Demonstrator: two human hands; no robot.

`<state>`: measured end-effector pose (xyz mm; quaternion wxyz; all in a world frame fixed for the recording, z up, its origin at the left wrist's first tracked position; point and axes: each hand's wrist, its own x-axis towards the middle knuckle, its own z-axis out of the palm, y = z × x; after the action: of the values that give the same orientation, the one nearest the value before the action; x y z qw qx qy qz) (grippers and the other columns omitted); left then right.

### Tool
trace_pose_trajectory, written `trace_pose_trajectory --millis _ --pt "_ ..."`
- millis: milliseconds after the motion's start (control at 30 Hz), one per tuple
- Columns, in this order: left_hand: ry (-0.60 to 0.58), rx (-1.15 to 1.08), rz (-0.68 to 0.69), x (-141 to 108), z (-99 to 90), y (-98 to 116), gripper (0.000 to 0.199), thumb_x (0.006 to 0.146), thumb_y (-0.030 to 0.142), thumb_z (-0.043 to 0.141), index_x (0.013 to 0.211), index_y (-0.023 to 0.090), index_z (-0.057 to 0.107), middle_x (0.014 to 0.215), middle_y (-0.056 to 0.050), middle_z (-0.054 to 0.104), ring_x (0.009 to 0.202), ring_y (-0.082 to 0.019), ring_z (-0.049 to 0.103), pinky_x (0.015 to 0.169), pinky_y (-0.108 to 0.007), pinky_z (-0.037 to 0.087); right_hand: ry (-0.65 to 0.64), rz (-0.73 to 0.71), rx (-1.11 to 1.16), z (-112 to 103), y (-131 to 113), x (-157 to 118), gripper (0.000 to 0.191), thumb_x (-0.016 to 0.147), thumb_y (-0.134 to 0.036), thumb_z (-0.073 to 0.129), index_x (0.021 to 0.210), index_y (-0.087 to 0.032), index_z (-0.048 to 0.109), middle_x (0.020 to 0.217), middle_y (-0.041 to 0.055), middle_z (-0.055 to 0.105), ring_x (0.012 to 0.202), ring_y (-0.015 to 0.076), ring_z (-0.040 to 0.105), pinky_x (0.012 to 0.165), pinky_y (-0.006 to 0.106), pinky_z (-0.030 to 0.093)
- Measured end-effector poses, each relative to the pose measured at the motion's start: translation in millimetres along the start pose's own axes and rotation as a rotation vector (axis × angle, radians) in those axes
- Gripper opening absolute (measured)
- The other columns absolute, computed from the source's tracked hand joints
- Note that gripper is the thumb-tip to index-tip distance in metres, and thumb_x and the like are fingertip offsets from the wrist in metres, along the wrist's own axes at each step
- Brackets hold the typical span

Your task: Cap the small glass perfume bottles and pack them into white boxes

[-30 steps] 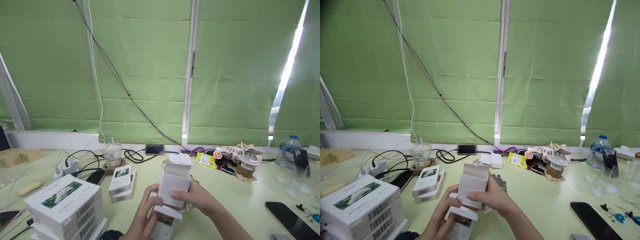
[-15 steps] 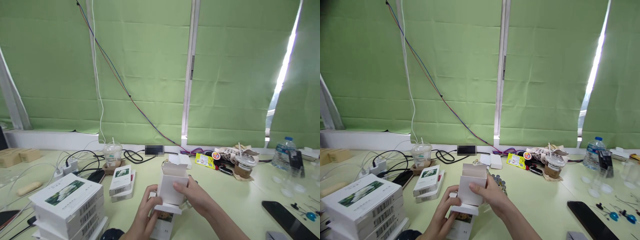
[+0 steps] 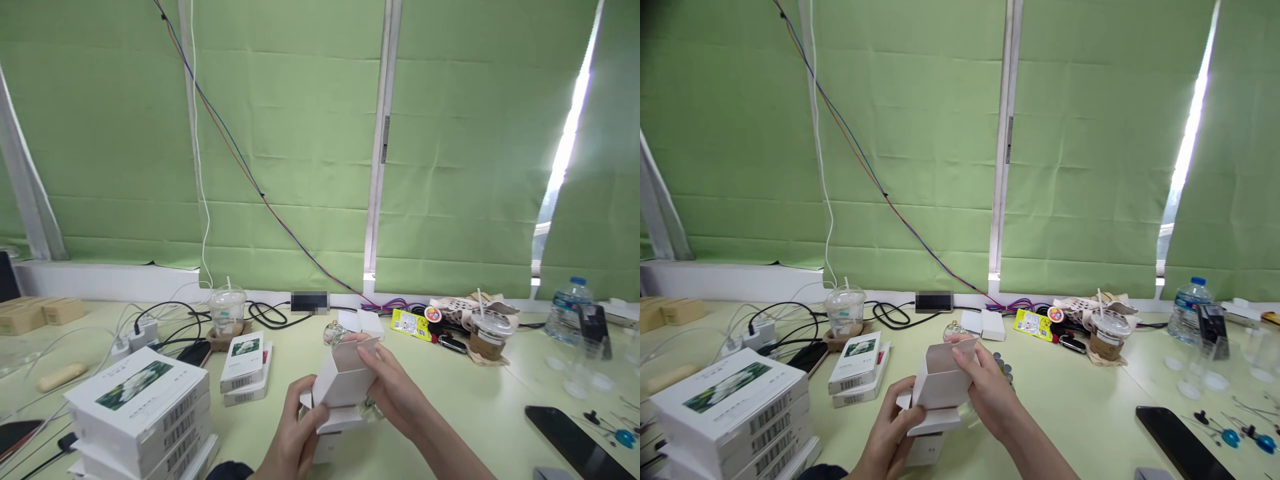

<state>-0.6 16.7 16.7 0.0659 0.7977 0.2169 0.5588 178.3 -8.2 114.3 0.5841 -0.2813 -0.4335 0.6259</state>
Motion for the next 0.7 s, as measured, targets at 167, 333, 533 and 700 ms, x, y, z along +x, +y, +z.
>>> trace_pose_trajectory --millis 167,333,533,700 --pt "-0.011 -0.003 0.031 -1 2.0 -2 0.022 0.093 0.016 0.03 0.093 0.02 0.051 0.123 -0.011 0.039 0.093 -0.019 0.05 0.074 -0.028 0.05 0.049 -0.002 0.073 -1 8 2 0.035 0.071 -0.037 0.075 0.098 -0.018 0.063 0.094 0.0054 0.069 0.087 0.0179 0.059 0.073 0.025 0.043" --pt "0.001 0.023 0.056 -2 0.7 -3 0.022 0.093 0.015 0.03 0.095 0.019 0.052 0.125 -0.013 0.039 0.098 -0.019 0.05 0.076 -0.028 0.051 0.202 0.029 0.168 0 12 6 0.033 0.062 -0.03 0.079 0.088 -0.015 0.066 0.088 0.0062 0.07 0.085 0.0197 0.058 0.07 0.026 0.044" --pt "0.039 0.075 0.06 -8 1.8 -8 0.023 0.094 0.022 0.035 0.103 0.024 0.055 0.135 -0.008 0.037 0.116 -0.022 0.046 0.085 -0.032 0.051 0.291 0.043 0.223 3 10 6 0.027 0.056 -0.025 0.077 0.077 -0.014 0.065 0.076 0.0039 0.069 0.073 0.0165 0.055 0.062 0.023 0.043" --pt "0.039 0.102 0.017 -12 5.0 -8 0.026 0.094 0.023 0.032 0.107 0.024 0.055 0.135 -0.009 0.037 0.116 -0.022 0.047 0.085 -0.034 0.053 0.304 0.027 0.206 3 12 5 0.023 0.058 -0.025 0.075 0.077 -0.016 0.065 0.078 0.0041 0.069 0.076 0.0182 0.056 0.063 0.025 0.044"
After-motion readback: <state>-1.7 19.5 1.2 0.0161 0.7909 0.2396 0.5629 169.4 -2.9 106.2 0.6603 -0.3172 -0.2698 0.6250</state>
